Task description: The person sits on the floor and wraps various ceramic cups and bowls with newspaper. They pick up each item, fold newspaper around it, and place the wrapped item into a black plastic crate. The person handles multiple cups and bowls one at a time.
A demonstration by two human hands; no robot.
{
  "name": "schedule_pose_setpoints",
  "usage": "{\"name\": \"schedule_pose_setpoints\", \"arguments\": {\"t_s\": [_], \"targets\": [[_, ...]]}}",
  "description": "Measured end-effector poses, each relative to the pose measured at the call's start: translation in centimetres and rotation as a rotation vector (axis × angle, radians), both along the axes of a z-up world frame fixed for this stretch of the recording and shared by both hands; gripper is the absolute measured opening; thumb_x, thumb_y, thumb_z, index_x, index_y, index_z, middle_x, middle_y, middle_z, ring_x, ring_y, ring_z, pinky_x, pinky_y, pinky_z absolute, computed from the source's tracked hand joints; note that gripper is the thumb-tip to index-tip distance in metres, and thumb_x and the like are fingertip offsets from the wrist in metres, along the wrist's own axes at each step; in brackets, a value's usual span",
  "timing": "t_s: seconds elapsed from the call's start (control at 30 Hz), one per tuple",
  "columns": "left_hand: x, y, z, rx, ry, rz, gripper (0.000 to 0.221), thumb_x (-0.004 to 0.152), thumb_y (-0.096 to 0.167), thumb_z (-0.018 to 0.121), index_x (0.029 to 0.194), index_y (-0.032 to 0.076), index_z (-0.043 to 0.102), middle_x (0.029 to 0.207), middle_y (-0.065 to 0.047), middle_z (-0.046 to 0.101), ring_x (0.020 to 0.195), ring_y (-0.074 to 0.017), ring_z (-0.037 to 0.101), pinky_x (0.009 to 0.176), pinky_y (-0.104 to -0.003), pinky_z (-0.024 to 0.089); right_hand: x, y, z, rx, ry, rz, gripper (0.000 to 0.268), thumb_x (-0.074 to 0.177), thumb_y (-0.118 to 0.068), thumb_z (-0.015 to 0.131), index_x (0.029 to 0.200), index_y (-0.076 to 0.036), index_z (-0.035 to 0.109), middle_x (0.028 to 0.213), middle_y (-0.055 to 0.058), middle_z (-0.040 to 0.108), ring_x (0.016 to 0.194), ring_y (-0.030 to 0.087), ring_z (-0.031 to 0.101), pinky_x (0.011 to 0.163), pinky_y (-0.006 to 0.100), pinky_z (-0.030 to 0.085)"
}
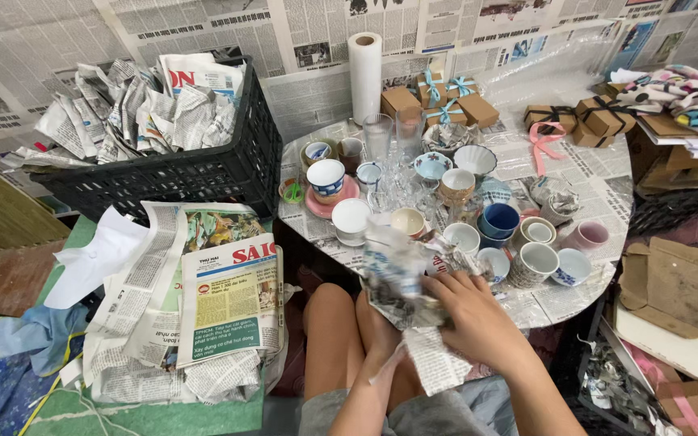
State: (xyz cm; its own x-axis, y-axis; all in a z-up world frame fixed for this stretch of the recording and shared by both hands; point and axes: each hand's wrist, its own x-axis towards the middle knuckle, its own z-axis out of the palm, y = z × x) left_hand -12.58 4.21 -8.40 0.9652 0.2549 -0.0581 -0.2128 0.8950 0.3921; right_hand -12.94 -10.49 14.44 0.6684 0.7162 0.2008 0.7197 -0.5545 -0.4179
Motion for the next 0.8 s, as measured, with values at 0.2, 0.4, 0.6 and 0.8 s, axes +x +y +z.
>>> {"name": "schedule_pose_setpoints", "arguments": {"t_s": [0.2,0.4,0.6,0.8], "targets": [[-0.1,0.9,1.7,-0.035,0.154,0.033,0.069,0.102,0.061,0.031,0.139,0.01,0.057,0.13,-0.006,0.068,0.116,-0.0217,0.066,0.1,-0.036,0.052,3.3,0.1,-3.4,-0.128,-0.137,0.001,0.064,0.06,-0.016,0.084,0.118,-0.001,0.064,0.138,0.02,0.057,0.132,0.039,0.045,0.118,0.048,0.03],[-0.4,1.1,4.4,-0.206,0.165,-0.023,0.072,0.096,0.066,0.039,0.135,0.008,0.058,0.121,-0.012,0.067,0.109,-0.0272,0.066,0.094,-0.042,0.055,1.2,-0.5,-2.3,0.033,-0.234,0.237,0.022,0.068,-0.008,0.076,0.087,-0.001,0.067,0.104,0.014,0.069,0.107,0.03,0.064,0.117,0.066,0.018],[0.4,0.3,1.7,-0.13,0.124,-0.038,0.068,0.093,0.061,0.044,0.135,0.009,0.056,0.123,-0.01,0.066,0.11,-0.0256,0.065,0.096,-0.041,0.054,-2.4,-1.2,-2.0,0.164,-0.281,0.267,0.019,0.074,-0.013,0.077,0.084,-0.005,0.064,0.092,0.01,0.067,0.098,0.028,0.065,0.115,0.062,0.032],[0.1,0.5,1.2,-0.103,0.119,-0.038,0.064,0.091,0.056,0.05,0.136,0.01,0.055,0.124,-0.009,0.065,0.112,-0.024,0.065,0.098,-0.04,0.053,-2.7,-2.8,-2.7,0.327,-0.209,0.217,0.041,0.067,-0.026,0.087,0.09,-0.005,0.061,0.102,0.011,0.063,0.104,0.03,0.062,0.113,0.052,0.039]]}}
